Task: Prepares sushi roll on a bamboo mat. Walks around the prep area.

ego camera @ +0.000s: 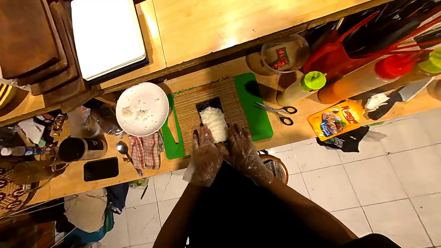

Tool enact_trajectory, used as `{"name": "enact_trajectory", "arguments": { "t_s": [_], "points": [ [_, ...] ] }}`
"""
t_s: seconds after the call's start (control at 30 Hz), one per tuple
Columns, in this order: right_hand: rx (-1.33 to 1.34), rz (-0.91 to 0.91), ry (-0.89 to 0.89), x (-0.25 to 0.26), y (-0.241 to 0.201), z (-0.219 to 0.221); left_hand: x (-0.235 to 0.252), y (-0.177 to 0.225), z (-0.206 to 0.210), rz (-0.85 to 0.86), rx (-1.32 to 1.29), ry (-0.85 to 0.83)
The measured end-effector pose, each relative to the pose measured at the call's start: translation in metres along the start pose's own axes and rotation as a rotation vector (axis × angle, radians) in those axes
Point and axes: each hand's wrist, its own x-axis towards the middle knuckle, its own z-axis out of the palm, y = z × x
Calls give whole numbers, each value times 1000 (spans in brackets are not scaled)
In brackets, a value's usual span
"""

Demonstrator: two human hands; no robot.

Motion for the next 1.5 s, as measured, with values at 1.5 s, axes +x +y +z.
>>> {"name": "enact_trajectory", "arguments": {
  "t_s": [1.5],
  "points": [
    [8,11,-35,0,-2,-3,22,24,6,33,-29,9]
  ]
}}
